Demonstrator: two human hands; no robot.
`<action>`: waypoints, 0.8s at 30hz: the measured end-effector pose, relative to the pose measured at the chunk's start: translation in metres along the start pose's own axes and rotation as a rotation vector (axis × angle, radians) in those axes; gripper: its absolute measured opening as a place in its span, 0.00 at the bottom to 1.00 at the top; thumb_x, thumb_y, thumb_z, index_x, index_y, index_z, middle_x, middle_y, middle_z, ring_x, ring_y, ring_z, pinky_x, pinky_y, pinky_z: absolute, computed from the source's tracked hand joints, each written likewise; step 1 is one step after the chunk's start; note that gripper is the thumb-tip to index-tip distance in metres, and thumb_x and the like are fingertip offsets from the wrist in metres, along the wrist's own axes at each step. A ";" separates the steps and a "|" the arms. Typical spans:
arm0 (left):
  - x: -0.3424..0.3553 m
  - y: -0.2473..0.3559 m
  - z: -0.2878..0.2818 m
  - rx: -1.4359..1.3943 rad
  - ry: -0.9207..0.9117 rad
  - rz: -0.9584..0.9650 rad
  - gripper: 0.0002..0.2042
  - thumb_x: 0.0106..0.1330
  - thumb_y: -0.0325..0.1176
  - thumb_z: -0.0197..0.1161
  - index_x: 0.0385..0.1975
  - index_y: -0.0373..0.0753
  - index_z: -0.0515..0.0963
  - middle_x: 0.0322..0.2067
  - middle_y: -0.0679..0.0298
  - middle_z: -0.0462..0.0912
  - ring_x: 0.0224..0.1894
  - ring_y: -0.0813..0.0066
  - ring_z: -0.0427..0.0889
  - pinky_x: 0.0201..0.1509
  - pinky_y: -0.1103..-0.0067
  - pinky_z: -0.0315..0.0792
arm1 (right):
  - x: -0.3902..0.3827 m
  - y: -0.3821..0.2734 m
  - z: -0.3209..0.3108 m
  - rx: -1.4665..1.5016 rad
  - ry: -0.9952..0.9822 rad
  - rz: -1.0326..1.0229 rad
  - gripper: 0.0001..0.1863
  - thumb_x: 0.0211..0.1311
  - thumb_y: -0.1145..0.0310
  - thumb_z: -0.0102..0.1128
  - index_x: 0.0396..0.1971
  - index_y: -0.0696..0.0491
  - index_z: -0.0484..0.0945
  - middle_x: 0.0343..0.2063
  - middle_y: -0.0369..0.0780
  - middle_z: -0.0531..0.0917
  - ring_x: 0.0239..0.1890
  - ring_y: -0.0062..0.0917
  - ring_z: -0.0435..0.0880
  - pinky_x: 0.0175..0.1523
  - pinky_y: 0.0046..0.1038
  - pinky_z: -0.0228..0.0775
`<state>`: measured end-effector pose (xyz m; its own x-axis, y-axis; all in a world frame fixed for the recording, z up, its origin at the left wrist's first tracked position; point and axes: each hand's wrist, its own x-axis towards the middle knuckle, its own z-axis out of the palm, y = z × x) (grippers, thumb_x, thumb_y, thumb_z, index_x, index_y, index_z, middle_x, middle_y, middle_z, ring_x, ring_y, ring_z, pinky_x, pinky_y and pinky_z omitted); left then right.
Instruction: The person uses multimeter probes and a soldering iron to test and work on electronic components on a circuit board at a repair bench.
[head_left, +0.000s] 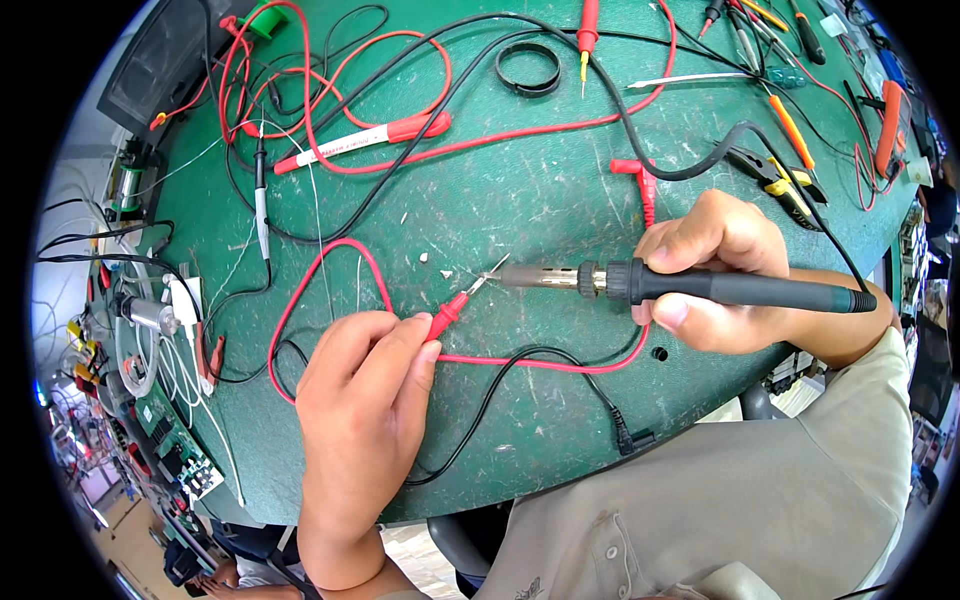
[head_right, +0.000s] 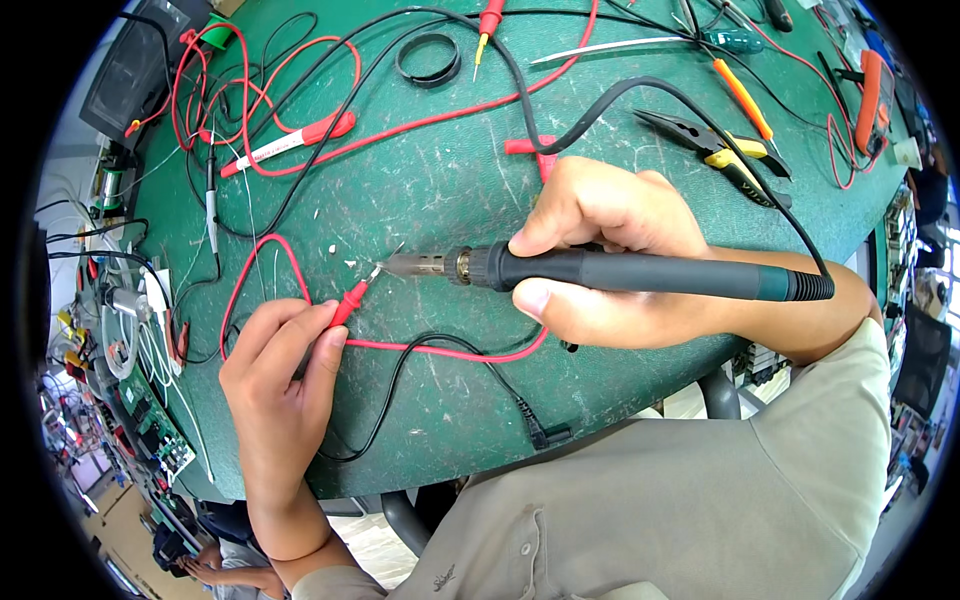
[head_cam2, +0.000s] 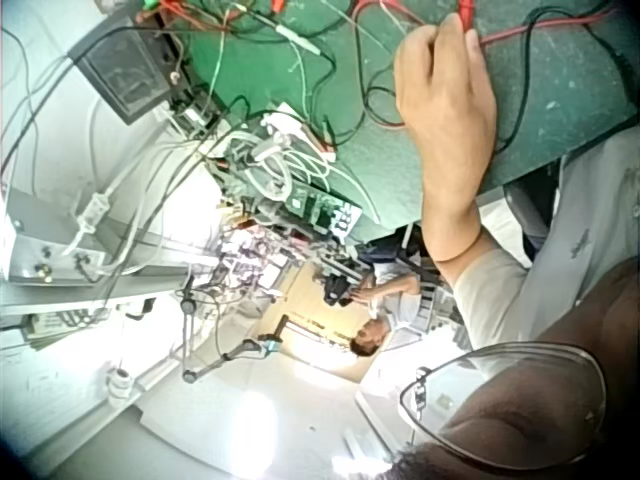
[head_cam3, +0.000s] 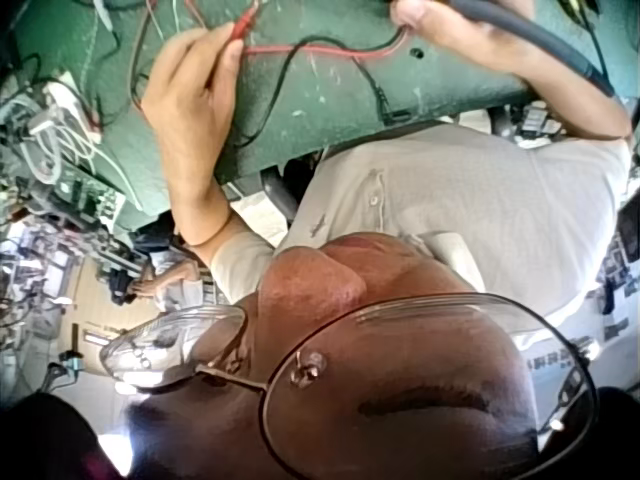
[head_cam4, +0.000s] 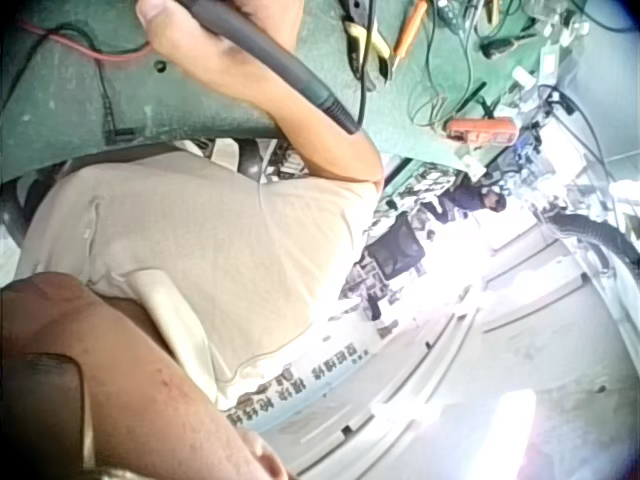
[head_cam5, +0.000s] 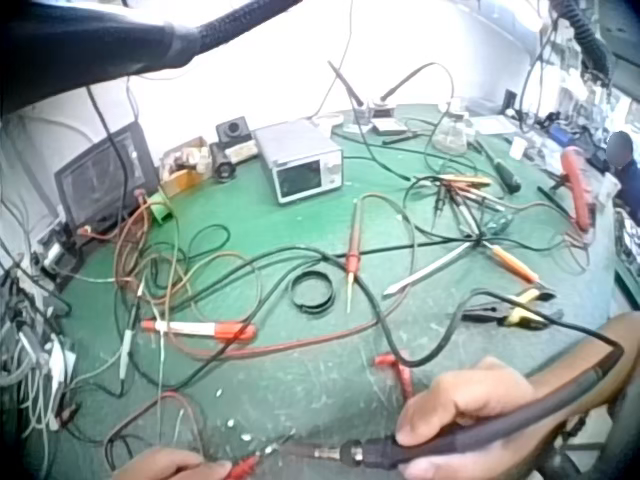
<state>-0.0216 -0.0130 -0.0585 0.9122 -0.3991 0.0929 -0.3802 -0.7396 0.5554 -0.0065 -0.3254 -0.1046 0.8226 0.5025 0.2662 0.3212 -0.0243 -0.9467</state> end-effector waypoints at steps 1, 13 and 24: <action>0.000 0.000 0.000 0.000 0.000 0.001 0.10 0.56 0.20 0.71 0.38 0.31 0.83 0.33 0.57 0.79 0.34 0.60 0.80 0.36 0.70 0.75 | -0.001 0.002 0.002 0.022 0.044 -0.008 0.13 0.60 0.76 0.67 0.40 0.59 0.71 0.19 0.35 0.77 0.20 0.15 0.75 0.26 0.22 0.62; 0.000 0.001 0.000 -0.022 -0.001 -0.049 0.09 0.59 0.21 0.70 0.39 0.31 0.82 0.34 0.56 0.79 0.34 0.59 0.81 0.36 0.70 0.75 | -0.001 0.004 0.002 0.031 0.061 -0.026 0.13 0.61 0.76 0.66 0.40 0.59 0.70 0.22 0.36 0.77 0.23 0.15 0.73 0.29 0.22 0.62; 0.000 0.001 -0.002 0.078 0.077 -0.123 0.07 0.72 0.25 0.58 0.44 0.30 0.77 0.34 0.53 0.80 0.32 0.59 0.79 0.40 0.72 0.73 | 0.004 -0.009 -0.002 0.138 0.091 -0.038 0.15 0.68 0.74 0.55 0.48 0.57 0.61 0.28 0.44 0.79 0.32 0.26 0.83 0.38 0.31 0.77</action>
<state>-0.0214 -0.0128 -0.0557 0.9604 -0.2629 0.0927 -0.2732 -0.8212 0.5010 -0.0047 -0.3248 -0.0944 0.8523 0.4204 0.3113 0.2904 0.1149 -0.9500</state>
